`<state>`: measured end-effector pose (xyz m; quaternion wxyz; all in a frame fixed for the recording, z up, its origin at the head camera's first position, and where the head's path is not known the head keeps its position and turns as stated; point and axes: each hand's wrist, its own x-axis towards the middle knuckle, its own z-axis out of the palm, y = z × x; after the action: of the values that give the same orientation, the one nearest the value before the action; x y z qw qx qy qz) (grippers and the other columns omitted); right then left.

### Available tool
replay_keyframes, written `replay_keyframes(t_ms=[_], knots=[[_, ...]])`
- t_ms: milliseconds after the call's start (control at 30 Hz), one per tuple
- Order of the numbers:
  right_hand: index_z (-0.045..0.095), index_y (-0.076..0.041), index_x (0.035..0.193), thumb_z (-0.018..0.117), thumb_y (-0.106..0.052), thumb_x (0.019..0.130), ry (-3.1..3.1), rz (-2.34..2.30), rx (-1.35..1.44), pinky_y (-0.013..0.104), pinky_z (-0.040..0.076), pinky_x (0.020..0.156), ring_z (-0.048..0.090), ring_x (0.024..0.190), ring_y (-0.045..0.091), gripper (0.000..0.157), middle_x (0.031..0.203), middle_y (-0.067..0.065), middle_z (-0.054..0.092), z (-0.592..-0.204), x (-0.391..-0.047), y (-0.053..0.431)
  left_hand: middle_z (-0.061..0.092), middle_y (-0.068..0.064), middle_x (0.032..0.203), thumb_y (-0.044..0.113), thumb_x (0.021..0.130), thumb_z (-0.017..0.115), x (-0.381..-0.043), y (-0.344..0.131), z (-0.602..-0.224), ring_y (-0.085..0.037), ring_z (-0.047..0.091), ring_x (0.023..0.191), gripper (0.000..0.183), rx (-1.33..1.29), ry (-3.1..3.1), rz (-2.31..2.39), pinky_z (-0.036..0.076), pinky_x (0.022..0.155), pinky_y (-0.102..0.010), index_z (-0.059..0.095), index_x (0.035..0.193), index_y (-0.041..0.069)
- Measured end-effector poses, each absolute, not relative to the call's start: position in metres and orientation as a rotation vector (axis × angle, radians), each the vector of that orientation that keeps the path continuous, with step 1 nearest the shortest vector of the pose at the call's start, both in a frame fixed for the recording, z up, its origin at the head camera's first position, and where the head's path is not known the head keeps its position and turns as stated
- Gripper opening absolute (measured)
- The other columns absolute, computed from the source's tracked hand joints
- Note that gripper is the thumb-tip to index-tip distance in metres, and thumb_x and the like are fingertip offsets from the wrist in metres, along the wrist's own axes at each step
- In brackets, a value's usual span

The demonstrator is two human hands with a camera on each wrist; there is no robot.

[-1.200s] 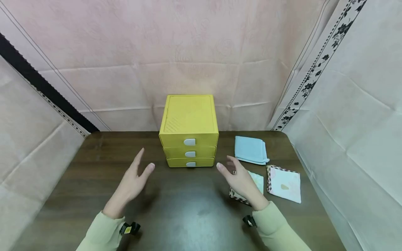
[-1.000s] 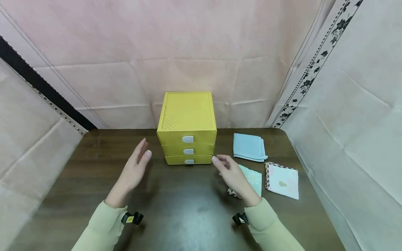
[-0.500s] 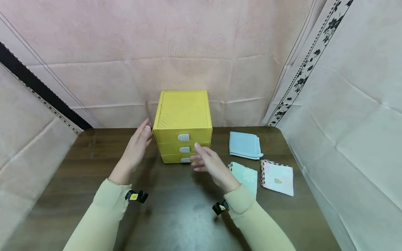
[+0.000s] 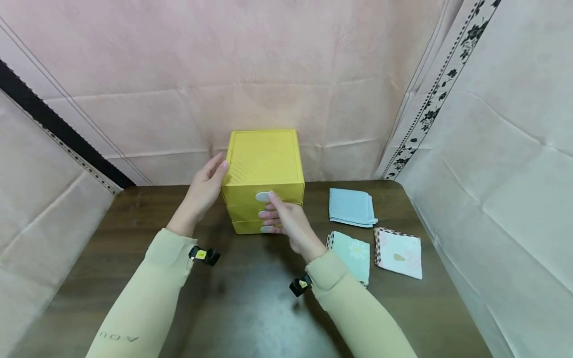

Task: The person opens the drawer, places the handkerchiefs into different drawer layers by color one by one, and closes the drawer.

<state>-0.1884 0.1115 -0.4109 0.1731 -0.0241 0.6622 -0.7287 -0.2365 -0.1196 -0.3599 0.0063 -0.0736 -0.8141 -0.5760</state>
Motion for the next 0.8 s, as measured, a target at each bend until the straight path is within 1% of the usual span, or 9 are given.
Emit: replay_keyframes(t_ms=[100, 167, 300, 400, 500, 567, 700, 800], knots=[[0.062, 0.001, 0.121, 0.057, -0.067, 0.085, 1.905, -2.081, -0.008, 0.051, 0.048, 0.091, 0.063, 0.102, 0.035, 0.077, 0.113, 0.018, 0.067, -0.413, -0.191, 0.110, 0.029, -0.004, 0.155, 0.052, 0.101, 0.038, -0.244, -0.117, -0.359, -0.018, 0.029, 0.139, 0.067, -0.222, -2.581, -1.793, 0.028, 0.111, -0.037, 0.019, 0.156, 0.020], [0.063, 0.000, 0.119, 0.058, -0.068, 0.084, 1.908, -2.087, 0.022, 0.051, 0.048, 0.091, 0.063, 0.101, 0.034, 0.077, 0.110, 0.017, 0.068, -0.412, -0.192, 0.108, 0.027, -0.002, 0.156, 0.045, 0.102, 0.040, -0.249, -0.117, -0.359, -0.017, 0.029, 0.139, 0.062, -0.226, -2.587, -1.808, 0.029, 0.110, -0.036, 0.020, 0.156, 0.021], [0.064, -0.001, 0.118, 0.060, -0.069, 0.081, 1.892, -2.100, 0.067, 0.052, 0.047, 0.092, 0.063, 0.100, 0.033, 0.077, 0.107, 0.015, 0.069, -0.410, -0.196, 0.105, 0.029, 0.003, 0.155, 0.034, 0.102, 0.046, -0.256, -0.121, -0.363, -0.016, 0.034, 0.137, 0.055, -0.228, -2.545, -1.876, 0.034, 0.107, -0.035, 0.029, 0.153, 0.025], [0.066, -0.002, 0.115, 0.062, -0.069, 0.080, 1.890, -2.115, 0.112, 0.049, 0.050, 0.087, 0.063, 0.100, 0.034, 0.076, 0.106, 0.015, 0.069, -0.409, -0.198, 0.101, 0.035, 0.005, 0.152, 0.035, 0.100, 0.052, -0.258, -0.126, -0.369, -0.015, 0.038, 0.134, 0.054, -0.240, -2.489, -1.940, 0.037, 0.105, -0.035, 0.035, 0.151, 0.025], [0.068, -0.002, 0.112, 0.064, -0.067, 0.080, 1.899, -2.140, 0.165, 0.041, 0.054, 0.078, 0.063, 0.100, 0.034, 0.072, 0.103, 0.015, 0.070, -0.411, -0.200, 0.097, 0.038, 0.005, 0.150, 0.038, 0.098, 0.056, -0.259, -0.130, -0.375, -0.015, 0.040, 0.133, 0.055, -0.275, -2.449, -1.986, 0.038, 0.105, -0.035, 0.039, 0.149, 0.026], [0.068, -0.001, 0.110, 0.065, -0.064, 0.081, 1.900, -2.165, 0.195, 0.037, 0.055, 0.073, 0.064, 0.098, 0.034, 0.070, 0.101, 0.015, 0.070, -0.412, -0.200, 0.096, 0.038, 0.005, 0.150, 0.040, 0.097, 0.056, -0.259, -0.130, -0.377, -0.015, 0.040, 0.133, 0.057, -0.296, -2.452, -1.990, 0.038, 0.105, -0.036, 0.039, 0.149, 0.026], [0.069, 0.001, 0.107, 0.066, -0.060, 0.083, 1.906, -2.202, 0.220, 0.035, 0.055, 0.069, 0.064, 0.094, 0.034, 0.066, 0.096, 0.016, 0.070, -0.414, -0.200, 0.094, 0.039, 0.004, 0.149, 0.041, 0.096, 0.058, -0.260, -0.130, -0.376, -0.018, 0.041, 0.132, 0.057, -0.288, -2.475, -1.959, 0.039, 0.103, -0.038, 0.040, 0.148, 0.027], [0.069, 0.003, 0.107, 0.066, -0.060, 0.084, 1.915, -2.213, 0.218, 0.035, 0.055, 0.068, 0.063, 0.095, 0.037, 0.067, 0.093, 0.016, 0.070, -0.414, -0.200, 0.091, 0.042, 0.002, 0.148, 0.038, 0.094, 0.062, -0.260, -0.129, -0.374, -0.019, 0.044, 0.130, 0.059, -0.261, -2.458, -1.976, 0.043, 0.100, -0.037, 0.042, 0.148, 0.024]])
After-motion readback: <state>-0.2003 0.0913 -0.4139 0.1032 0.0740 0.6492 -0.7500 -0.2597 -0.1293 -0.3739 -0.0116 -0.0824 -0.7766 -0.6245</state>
